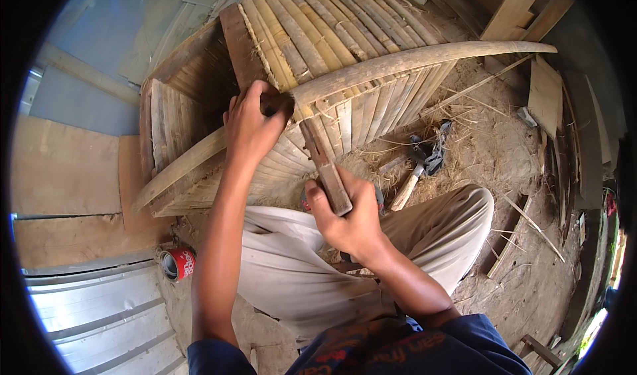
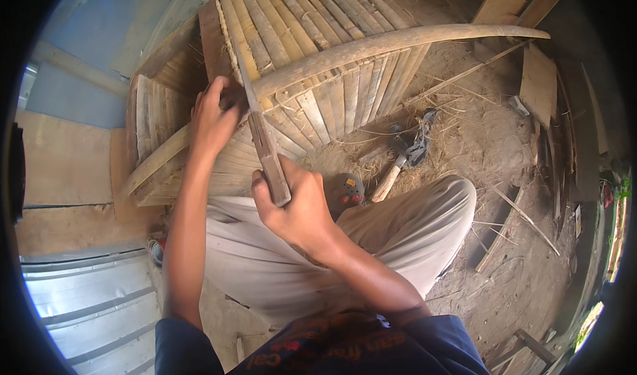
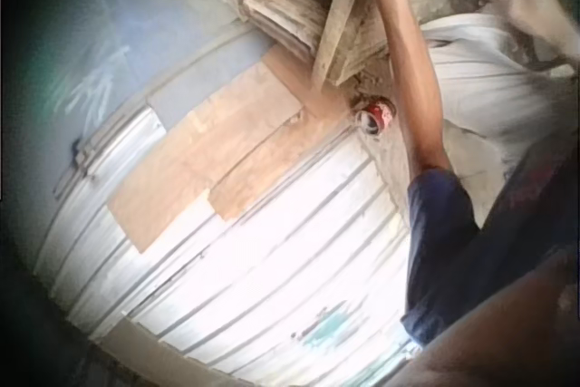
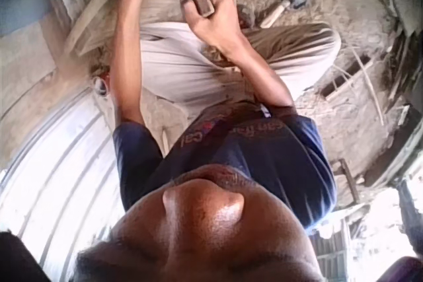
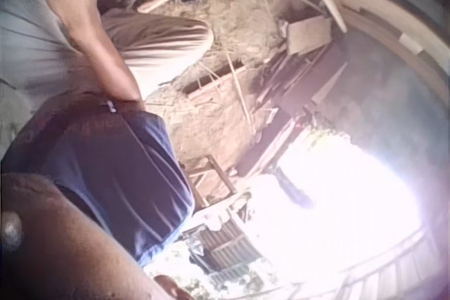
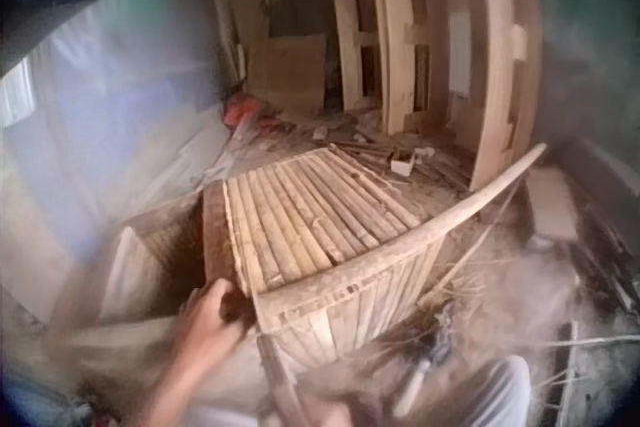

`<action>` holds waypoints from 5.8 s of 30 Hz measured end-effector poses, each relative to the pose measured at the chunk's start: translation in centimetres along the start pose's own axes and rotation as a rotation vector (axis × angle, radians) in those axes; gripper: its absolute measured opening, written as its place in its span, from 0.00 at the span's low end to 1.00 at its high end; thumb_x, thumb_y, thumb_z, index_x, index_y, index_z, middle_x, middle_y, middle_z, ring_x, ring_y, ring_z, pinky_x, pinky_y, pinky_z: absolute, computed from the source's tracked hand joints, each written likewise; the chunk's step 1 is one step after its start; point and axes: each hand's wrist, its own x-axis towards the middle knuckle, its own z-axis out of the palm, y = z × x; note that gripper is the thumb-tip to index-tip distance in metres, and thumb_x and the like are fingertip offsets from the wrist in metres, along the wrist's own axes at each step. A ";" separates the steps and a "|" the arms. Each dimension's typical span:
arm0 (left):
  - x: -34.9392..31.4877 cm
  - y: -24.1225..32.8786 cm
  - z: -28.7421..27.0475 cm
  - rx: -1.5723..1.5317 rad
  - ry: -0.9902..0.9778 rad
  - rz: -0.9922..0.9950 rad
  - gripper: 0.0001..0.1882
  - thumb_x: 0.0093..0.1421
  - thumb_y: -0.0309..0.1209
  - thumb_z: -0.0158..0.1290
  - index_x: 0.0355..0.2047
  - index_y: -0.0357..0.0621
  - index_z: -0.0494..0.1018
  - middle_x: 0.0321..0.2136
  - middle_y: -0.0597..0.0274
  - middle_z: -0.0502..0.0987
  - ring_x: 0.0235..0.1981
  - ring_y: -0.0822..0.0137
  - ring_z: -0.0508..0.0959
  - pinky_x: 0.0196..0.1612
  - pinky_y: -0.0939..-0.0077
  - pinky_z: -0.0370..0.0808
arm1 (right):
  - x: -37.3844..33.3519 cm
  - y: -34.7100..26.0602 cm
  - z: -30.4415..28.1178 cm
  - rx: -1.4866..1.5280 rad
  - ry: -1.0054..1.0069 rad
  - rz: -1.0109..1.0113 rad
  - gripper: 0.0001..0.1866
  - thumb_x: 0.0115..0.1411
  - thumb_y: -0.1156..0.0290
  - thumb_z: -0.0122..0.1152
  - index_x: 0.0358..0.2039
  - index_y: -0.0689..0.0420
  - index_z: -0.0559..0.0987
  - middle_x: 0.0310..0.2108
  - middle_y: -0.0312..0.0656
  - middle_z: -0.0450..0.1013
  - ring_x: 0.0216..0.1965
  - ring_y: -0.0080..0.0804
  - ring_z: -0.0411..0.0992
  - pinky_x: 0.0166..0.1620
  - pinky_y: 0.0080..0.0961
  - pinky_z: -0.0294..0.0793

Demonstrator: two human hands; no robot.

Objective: The person sits on the floor and uses a knife to split and shape a long bamboo strip. They repeatedly test the fit of the strip against a partially assembled bamboo structure and continue trimming it.

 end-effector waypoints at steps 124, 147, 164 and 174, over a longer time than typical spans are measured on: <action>6.6 -2.5 -0.7 0.257 0.100 -0.541 0.38 0.67 0.59 0.34 0.48 0.35 0.77 0.49 0.39 0.77 0.54 0.44 0.76 0.57 0.51 0.70 | 18.8 2.3 -15.2 -0.717 0.503 -0.124 0.24 0.62 0.58 0.62 0.38 0.70 0.69 0.29 0.65 0.76 0.35 0.64 0.76 0.39 0.45 0.75; 9.7 -4.6 0.2 0.105 -0.233 -0.585 0.44 0.68 0.60 0.23 0.67 0.30 0.53 0.61 0.38 0.67 0.63 0.46 0.67 0.65 0.48 0.59 | -1.6 0.9 -3.1 0.029 -0.192 -0.092 0.12 0.61 0.63 0.63 0.30 0.58 0.75 0.17 0.33 0.69 0.19 0.20 0.67 0.25 0.22 0.68; 10.8 -5.2 1.6 0.081 -0.209 -0.607 0.46 0.66 0.64 0.27 0.67 0.33 0.56 0.63 0.42 0.64 0.65 0.48 0.65 0.66 0.56 0.61 | -1.1 -2.1 -1.2 0.017 -0.101 0.061 0.12 0.63 0.66 0.60 0.28 0.61 0.73 0.18 0.34 0.69 0.21 0.18 0.65 0.26 0.23 0.66; 9.9 -3.5 0.6 0.061 -0.190 -0.619 0.42 0.67 0.59 0.29 0.65 0.32 0.59 0.61 0.43 0.68 0.62 0.48 0.69 0.64 0.58 0.65 | -2.0 -2.4 -1.8 -0.120 -0.173 0.020 0.07 0.58 0.73 0.60 0.33 0.64 0.76 0.17 0.39 0.71 0.18 0.22 0.71 0.26 0.23 0.72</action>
